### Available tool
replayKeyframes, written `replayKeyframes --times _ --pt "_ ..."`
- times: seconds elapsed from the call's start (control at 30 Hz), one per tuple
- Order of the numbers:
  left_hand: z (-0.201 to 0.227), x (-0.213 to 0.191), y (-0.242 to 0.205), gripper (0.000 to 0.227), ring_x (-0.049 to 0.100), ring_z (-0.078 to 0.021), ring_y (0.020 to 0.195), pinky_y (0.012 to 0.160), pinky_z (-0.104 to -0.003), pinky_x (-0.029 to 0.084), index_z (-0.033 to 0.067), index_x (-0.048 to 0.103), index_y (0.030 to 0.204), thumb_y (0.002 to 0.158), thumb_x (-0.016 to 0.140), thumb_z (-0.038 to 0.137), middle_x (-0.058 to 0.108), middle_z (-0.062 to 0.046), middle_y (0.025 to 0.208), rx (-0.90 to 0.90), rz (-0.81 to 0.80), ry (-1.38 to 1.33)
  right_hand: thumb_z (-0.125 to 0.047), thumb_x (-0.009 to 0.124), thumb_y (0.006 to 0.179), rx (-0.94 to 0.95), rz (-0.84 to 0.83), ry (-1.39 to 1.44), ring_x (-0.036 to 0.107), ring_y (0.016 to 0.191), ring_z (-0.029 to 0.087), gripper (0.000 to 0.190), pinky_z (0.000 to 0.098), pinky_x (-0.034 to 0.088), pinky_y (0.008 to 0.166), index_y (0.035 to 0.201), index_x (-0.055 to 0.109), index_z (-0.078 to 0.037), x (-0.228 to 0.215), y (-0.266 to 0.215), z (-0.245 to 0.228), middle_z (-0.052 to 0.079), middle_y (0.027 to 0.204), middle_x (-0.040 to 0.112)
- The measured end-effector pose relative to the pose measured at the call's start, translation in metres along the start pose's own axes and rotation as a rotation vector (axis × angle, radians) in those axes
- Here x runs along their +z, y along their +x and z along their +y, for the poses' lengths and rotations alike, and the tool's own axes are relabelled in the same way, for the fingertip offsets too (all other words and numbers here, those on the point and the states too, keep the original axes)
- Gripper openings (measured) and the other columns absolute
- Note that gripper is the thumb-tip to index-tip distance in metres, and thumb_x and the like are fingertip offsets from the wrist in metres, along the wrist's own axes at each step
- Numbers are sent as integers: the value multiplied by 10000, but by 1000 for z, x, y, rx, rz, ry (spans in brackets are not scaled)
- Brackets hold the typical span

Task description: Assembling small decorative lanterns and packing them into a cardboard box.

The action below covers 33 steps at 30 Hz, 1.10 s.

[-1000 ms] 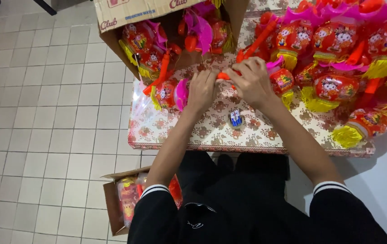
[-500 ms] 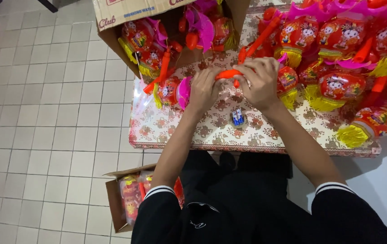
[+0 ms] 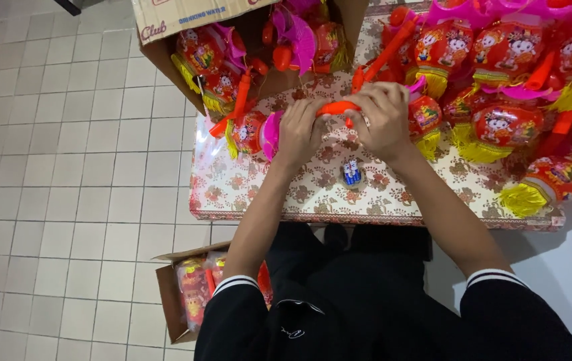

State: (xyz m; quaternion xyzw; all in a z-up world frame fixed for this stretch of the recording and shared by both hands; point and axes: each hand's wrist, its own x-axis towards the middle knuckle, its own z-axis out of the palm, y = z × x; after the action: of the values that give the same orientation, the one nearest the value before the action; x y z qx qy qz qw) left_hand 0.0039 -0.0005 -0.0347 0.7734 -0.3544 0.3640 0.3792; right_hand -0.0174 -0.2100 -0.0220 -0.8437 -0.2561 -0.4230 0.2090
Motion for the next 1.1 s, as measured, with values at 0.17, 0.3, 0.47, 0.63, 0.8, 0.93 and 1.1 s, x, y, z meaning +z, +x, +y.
replayKeyframes --times 0.17,0.3,0.47,0.63,0.8,0.93,1.1 --pt "0 -2 0 309 620 -266 784 664 -359 452 103 660 1198 1065 521 345 591 -42 888 -33 -17 -9 -339 690 1052 -41 0 42 544 1031 279 253 449 355 914 1123 750 -104 -2 0 1 65 1005 611" --pt "-4 2 -2 317 603 -288 765 648 -370 448 106 663 1188 1069 506 354 567 -49 854 -19 -22 -12 -232 830 884 -24 -26 102 568 990 319 377 446 411 847 1210 699 -96 17 -16 10 96 1059 580" --pt "2 -6 4 301 605 -283 770 664 -363 452 108 670 1200 1058 536 337 580 -48 873 -14 -32 -24 -394 614 1058 11 -60 96 577 964 302 391 421 386 832 1267 685 -71 -3 5 -8 107 1066 568" --pt "-1 -1 0 272 611 -291 785 669 -377 457 106 670 1191 1047 569 314 588 -49 879 -16 -28 -3 -451 590 1084 -33 -64 2 613 1012 281 370 443 383 928 1160 741 -122 2 -2 -1 77 1049 627" --pt "6 -8 6 263 603 -293 766 665 -382 453 95 676 1139 1049 572 319 562 -59 832 -3 -43 -11 -194 840 888 -26 -79 49 649 1039 316 299 436 461 872 1121 683 -92 7 -9 0 104 1127 627" --pt "-3 2 -4 290 602 -282 762 680 -370 454 120 678 1169 1064 527 345 558 -43 831 2 -57 -20 -269 834 847 6 -123 42 668 880 275 367 403 471 775 1147 672 -134 10 -13 -3 64 994 638" --pt "0 3 -2 257 590 -232 716 687 -352 446 149 689 1108 1061 531 346 559 -1 782 -49 -32 6 -469 594 1079 -1 -89 -2 665 894 267 370 409 454 837 1133 739 -133 14 -10 -4 62 966 675"
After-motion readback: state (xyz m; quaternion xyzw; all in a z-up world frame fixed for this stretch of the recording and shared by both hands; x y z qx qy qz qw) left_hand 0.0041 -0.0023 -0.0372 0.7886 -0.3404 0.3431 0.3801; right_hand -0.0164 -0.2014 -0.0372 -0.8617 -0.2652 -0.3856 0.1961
